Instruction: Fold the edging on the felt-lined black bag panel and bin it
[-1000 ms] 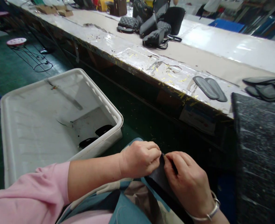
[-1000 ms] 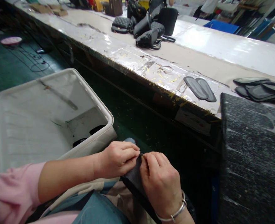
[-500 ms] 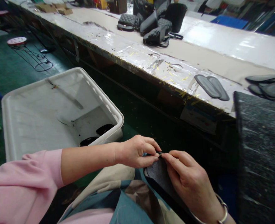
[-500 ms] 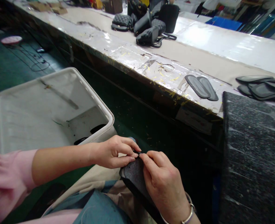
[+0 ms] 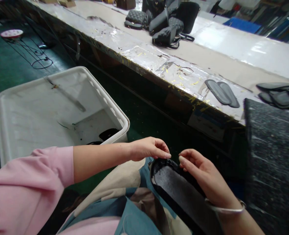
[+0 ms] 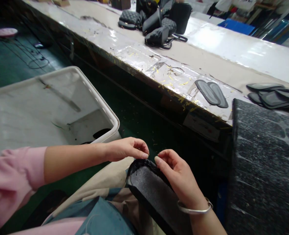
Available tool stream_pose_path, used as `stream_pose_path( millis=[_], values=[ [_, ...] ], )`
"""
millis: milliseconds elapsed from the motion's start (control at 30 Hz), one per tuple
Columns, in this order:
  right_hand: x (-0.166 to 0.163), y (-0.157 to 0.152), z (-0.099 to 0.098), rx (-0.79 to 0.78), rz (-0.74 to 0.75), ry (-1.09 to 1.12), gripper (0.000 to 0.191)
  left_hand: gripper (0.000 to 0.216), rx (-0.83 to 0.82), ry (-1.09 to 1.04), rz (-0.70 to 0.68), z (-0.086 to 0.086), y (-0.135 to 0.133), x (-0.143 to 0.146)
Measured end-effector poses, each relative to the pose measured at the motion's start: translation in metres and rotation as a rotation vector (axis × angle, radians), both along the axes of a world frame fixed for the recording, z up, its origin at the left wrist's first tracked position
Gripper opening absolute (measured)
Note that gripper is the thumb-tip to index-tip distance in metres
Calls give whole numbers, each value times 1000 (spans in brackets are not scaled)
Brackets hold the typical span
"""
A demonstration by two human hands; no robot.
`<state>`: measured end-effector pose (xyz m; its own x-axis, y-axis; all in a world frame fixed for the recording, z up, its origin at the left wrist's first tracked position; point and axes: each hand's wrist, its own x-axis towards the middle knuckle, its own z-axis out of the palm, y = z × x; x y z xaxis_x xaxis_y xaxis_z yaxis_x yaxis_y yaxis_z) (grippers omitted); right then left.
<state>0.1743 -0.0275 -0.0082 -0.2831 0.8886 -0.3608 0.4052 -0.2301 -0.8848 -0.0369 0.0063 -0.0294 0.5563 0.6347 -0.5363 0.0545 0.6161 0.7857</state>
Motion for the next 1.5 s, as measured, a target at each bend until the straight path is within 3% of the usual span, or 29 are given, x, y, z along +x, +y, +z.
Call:
stream_pose_path(
  millis=[267, 533, 967, 1167, 1367, 1500],
  values=[
    [-6, 13, -4, -44, 233, -144, 31, 20, 10, 9, -100, 0, -2, 5],
    [1, 22, -9, -126, 365, -59, 30, 32, -178, -115, -191, -2, 8, 0],
    [0, 22, -11, -89, 420, -56, 27, 24, 60, 185, -223, 13, 1, 16],
    [-3, 33, -4, -187, 452, -29, 30, 25, -28, 134, -129, 10, -2, 16],
    [-8, 36, 0, -231, 443, -146, 31, 33, -287, -151, -8, 2, -6, -2],
    [-12, 34, 0, -161, 443, -237, 27, 36, -226, -182, 25, -2, -13, -7]
  ],
)
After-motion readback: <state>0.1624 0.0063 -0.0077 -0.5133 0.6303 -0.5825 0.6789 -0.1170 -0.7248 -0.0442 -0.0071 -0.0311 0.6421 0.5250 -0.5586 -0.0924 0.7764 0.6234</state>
